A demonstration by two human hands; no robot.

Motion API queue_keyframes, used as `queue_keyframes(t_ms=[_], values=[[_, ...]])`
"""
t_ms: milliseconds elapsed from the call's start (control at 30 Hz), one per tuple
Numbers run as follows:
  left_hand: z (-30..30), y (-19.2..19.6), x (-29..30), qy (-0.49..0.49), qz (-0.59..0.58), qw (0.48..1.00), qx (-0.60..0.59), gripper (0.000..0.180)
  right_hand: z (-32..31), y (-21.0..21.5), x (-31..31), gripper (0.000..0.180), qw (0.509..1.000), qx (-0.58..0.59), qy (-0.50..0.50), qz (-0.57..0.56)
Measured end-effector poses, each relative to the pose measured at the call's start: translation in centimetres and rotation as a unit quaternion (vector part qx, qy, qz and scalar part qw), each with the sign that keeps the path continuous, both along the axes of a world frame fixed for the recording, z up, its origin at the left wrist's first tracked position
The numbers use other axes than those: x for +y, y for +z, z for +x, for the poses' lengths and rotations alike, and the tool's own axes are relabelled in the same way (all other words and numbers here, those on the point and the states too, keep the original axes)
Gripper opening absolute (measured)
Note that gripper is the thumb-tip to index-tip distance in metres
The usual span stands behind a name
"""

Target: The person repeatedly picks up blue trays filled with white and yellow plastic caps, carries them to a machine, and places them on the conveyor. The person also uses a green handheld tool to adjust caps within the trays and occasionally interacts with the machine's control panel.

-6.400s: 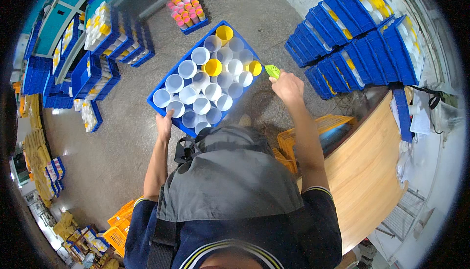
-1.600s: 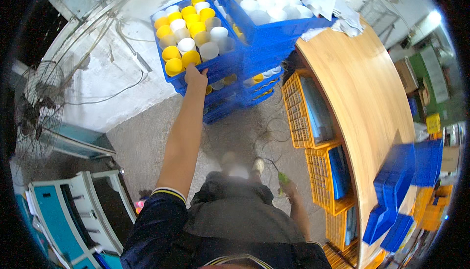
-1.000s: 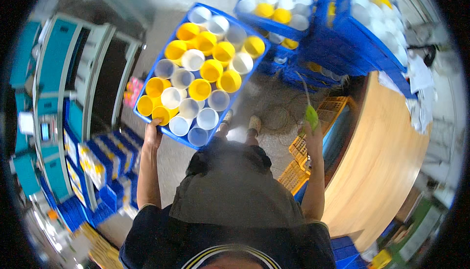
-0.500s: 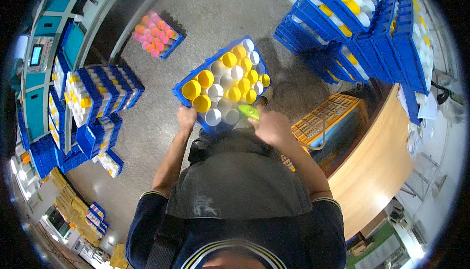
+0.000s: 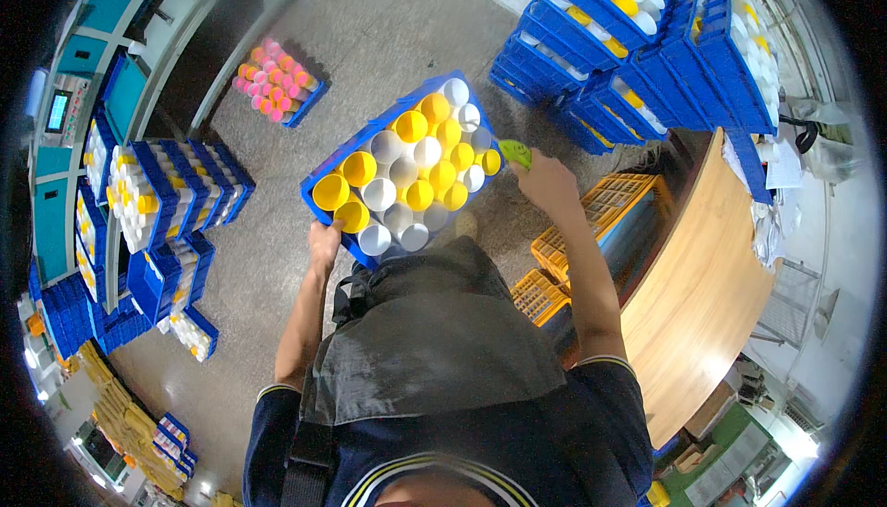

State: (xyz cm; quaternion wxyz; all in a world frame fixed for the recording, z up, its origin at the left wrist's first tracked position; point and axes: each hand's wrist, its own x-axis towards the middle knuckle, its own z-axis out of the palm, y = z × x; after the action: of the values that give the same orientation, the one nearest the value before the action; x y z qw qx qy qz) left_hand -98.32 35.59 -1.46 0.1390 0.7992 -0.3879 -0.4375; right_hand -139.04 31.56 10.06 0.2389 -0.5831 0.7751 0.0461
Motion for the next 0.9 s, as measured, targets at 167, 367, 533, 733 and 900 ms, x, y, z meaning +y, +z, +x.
queue_keyframes(t_ms=[167,367,533,733,900], values=[[-1.5,0.5,2.5,-0.012,-0.034,0.997,0.067,0.034,-3.8,0.9,-1.6,0.051,0.999,0.005,-0.029,-0.026],[-4.8,1.4,4.6,-0.024,-0.067,0.997,0.02,0.035,-6.0,4.5,0.9,0.05,0.999,0.005,0.001,-0.045],[-7.2,2.9,5.5,-0.039,-0.019,0.999,-0.025,0.038,-6.7,5.5,3.0,0.05,0.999,-0.029,0.038,-0.01],[-9.6,3.4,6.9,-0.011,-0.052,0.998,-0.038,0.04,-5.8,5.9,4.4,0.045,0.997,-0.044,0.049,0.05],[-10.9,3.4,7.6,-0.025,-0.056,0.993,-0.104,0.044,-4.0,6.4,5.5,0.048,0.991,-0.062,0.107,0.042]])
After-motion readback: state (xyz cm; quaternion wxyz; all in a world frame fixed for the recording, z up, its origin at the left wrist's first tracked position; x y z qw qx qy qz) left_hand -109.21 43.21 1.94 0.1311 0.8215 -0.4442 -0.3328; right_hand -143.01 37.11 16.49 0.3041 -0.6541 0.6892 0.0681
